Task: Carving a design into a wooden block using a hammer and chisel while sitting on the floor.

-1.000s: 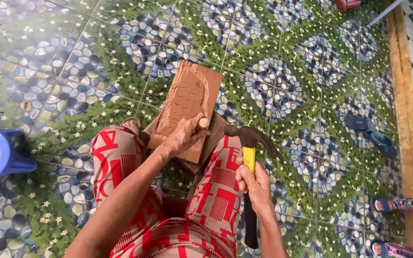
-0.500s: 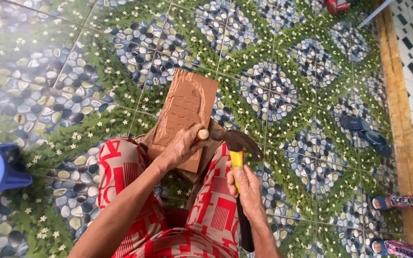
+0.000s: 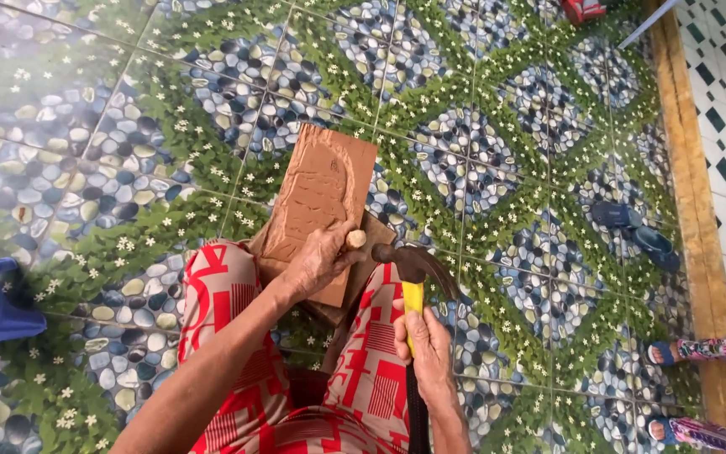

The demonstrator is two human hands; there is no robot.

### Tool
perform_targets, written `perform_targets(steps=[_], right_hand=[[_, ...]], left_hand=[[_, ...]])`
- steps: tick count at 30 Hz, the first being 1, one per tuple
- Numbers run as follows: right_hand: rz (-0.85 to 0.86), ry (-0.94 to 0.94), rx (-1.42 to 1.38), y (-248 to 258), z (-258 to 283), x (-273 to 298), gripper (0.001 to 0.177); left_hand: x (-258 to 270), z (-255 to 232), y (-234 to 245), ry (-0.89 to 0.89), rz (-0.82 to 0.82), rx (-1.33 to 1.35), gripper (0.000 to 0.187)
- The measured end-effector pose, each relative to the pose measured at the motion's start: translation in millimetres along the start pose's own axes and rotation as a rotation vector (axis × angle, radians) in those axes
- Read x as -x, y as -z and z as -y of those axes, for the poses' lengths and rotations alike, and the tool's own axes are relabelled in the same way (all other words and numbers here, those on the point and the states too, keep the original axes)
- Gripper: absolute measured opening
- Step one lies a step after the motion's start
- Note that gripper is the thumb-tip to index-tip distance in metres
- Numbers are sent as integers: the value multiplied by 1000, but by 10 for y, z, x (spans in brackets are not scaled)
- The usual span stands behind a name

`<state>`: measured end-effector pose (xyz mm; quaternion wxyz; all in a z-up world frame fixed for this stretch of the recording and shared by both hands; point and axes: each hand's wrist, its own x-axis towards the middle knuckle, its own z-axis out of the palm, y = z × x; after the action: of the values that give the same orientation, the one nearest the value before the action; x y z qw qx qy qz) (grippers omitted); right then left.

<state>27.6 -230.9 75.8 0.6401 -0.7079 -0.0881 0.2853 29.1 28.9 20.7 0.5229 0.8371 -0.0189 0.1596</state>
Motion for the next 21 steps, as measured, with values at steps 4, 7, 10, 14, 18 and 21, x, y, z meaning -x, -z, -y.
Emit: perform_targets(steps=[4,7,10,14,18,21], right_hand=[[3,4,5,103,-121,-32,40],[4,0,34,95,-94,-48,42],[-4,-24,20,7,-21,-89,40],[15,230,186,-133,77,-135,39],[-48,342,404,-129,-146,-224,39],[-17,151,444,-146,-199,-211,37]], left_hand=[[3,-23,16,-23,-14,27,24],[19,-8,-15,34,5,44,26],[50,95,-93,-51,5,-76,24],[106,133,-192,-26,-37,-92,24],[143,122,-163,-185,-80,-101,26],[118,91,-145,-146,-57,-93,52]])
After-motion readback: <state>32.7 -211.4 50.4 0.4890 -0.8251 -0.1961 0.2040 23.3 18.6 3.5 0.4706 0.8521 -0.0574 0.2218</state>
